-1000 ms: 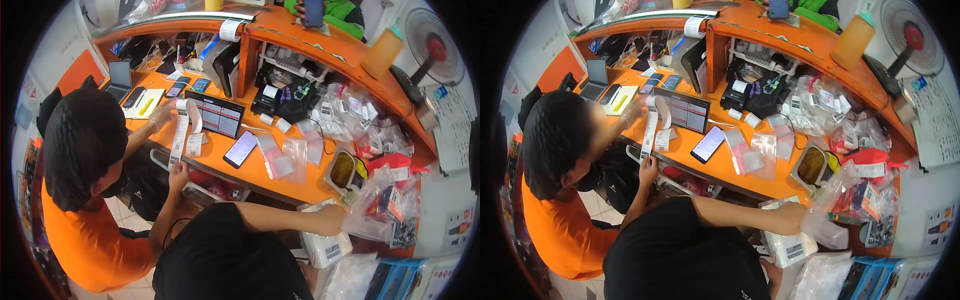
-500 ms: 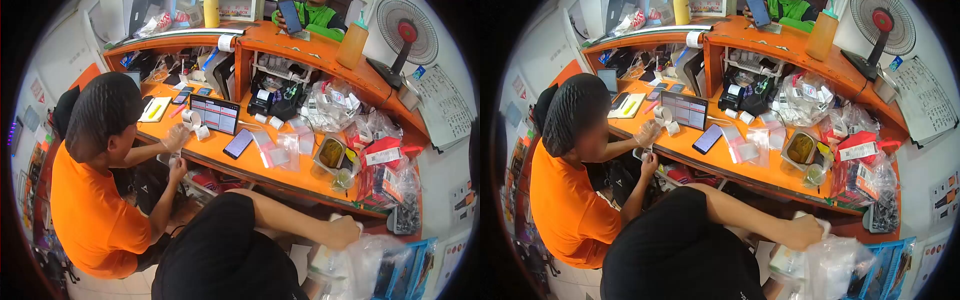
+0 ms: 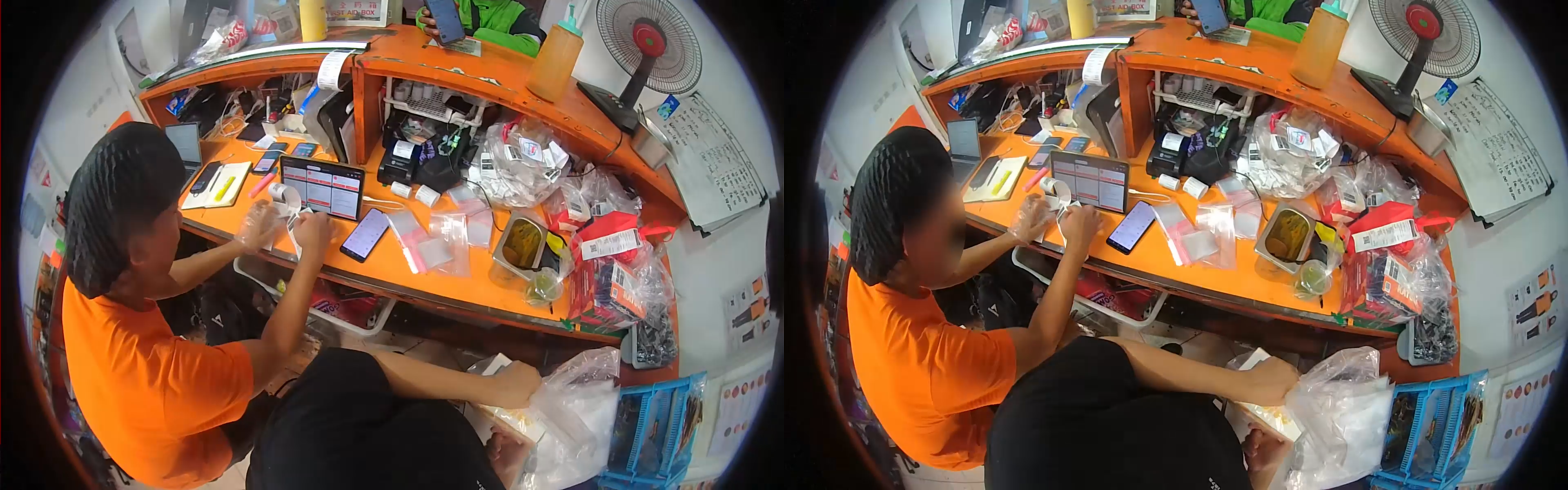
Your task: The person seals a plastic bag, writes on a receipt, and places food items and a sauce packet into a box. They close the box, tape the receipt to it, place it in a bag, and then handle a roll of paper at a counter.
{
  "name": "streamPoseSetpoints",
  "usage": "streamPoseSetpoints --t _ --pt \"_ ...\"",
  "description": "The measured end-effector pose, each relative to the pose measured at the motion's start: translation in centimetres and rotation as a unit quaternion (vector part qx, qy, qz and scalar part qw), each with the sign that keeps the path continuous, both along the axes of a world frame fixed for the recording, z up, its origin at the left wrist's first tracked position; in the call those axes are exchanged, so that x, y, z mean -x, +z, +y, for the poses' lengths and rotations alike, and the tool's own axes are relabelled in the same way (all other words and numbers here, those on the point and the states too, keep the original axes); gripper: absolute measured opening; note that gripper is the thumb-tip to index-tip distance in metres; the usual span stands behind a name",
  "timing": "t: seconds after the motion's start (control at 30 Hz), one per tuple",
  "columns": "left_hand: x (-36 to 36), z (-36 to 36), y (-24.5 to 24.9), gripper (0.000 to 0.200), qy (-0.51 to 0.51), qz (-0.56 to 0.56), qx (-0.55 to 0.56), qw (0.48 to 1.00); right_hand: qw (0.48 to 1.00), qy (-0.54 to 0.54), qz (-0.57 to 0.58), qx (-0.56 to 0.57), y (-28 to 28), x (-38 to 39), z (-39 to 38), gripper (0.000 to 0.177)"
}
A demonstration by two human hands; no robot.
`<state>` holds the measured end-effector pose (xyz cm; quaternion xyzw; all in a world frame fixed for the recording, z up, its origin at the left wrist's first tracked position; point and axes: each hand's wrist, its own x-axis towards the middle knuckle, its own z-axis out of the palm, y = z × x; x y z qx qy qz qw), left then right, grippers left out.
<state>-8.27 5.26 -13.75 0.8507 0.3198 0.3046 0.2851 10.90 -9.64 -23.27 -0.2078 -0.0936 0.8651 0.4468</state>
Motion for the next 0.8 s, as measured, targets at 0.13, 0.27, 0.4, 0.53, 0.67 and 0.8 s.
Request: streamPoseSetpoints --t 0.13,0.27,0.4,0.53,0.67,0.8 --pt "-2.3 -1.4 -1.9 0.016 -0.043 0.035 0.001 0.998 0.994 -0.063 -0.078 0.046 0.7 -1.6 -1.5 0.074" --pt "-6.4 -4.1 -9.7 0.016 -0.173 -0.017 0.043 0.984 0.934 -0.083 -0.327 0.121 2.2 -3.2 -3.3 0.052" --pt "-7.4 -5.7 -8.1 0.018 -0.218 0.054 0.034 0.974 0.529 0.161 -0.816 0.167 6.7 -7.8 -4.3 0.031" --pt "-8.5 -5.6 -7.6 0.032 -0.261 0.011 0.017 0.965 0.393 -0.125 -0.911 0.022 7.2 -10.7 -4.9 0.042" --pt "-8.3 -5.7 -5.5 0.026 -0.251 0.074 0.045 0.964 0.48 -0.177 -0.852 0.108 10.3 -11.8 -6.4 0.035" --pt "-8.6 -5.0 -4.1 0.027 -0.32 0.116 0.05 0.939 0.496 -0.25 -0.822 0.124 10.5 -15.6 -9.9 0.027"
